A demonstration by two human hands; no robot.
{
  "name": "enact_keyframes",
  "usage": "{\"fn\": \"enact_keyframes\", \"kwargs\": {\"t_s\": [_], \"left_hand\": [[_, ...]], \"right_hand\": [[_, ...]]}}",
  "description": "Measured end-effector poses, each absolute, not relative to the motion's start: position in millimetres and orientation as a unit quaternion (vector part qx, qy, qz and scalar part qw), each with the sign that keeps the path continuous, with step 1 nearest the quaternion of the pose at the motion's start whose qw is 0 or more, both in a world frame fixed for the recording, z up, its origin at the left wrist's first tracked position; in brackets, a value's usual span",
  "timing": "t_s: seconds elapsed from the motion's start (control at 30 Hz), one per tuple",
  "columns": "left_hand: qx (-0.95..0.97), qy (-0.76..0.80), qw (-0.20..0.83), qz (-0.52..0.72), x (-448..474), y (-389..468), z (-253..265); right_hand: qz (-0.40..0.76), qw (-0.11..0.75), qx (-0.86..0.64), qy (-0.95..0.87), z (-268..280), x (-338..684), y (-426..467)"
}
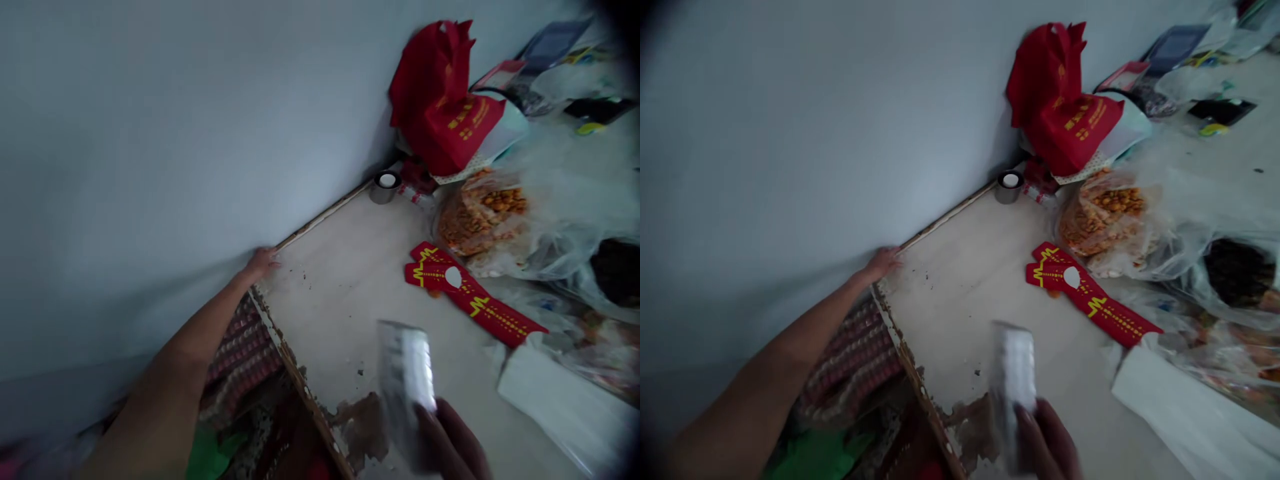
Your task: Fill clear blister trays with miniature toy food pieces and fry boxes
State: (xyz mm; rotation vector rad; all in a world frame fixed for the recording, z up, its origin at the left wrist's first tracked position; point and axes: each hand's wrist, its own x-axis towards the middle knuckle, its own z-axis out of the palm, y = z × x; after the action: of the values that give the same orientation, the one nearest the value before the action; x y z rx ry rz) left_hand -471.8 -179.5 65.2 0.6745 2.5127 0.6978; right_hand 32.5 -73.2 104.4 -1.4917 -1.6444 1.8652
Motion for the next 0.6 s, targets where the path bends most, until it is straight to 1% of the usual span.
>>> {"fn": "enact_keyframes", "kwargs": {"t_s": [0.1, 0.17, 0.2, 0.27, 0.3, 0.37, 0.47, 0.6], "left_hand": [[0.268, 0.911, 0.169, 0.263, -443, -181, 64], [0.267, 0.9, 0.176, 0.295, -397, -184, 70], [0.244, 0.886, 0.201, 0.338, -368, -185, 74], [0.178, 0.785, 0.4, 0.438, -312, -186, 81], [0.137, 0.732, 0.449, 0.494, -288, -185, 83], [0.037, 0.679, 0.457, 0.573, -254, -183, 86], [-0.079, 0.662, 0.431, 0.608, -237, -180, 82], [-0.096, 0.664, 0.457, 0.585, -252, -184, 72]], "right_hand": [[0.692, 0.12, -0.458, -0.545, 93, -25, -86], [0.703, 0.15, -0.431, -0.545, 82, -67, -90], [0.7, 0.155, -0.416, -0.559, 76, -84, -91], [0.678, 0.155, -0.394, -0.6, 68, -106, -95], [0.663, 0.152, -0.384, -0.625, 66, -112, -98], [0.625, 0.147, -0.367, -0.673, 65, -114, -103], [0.598, 0.147, -0.361, -0.7, 66, -109, -109], [0.679, 0.149, -0.388, -0.605, 65, -102, -113]]}}
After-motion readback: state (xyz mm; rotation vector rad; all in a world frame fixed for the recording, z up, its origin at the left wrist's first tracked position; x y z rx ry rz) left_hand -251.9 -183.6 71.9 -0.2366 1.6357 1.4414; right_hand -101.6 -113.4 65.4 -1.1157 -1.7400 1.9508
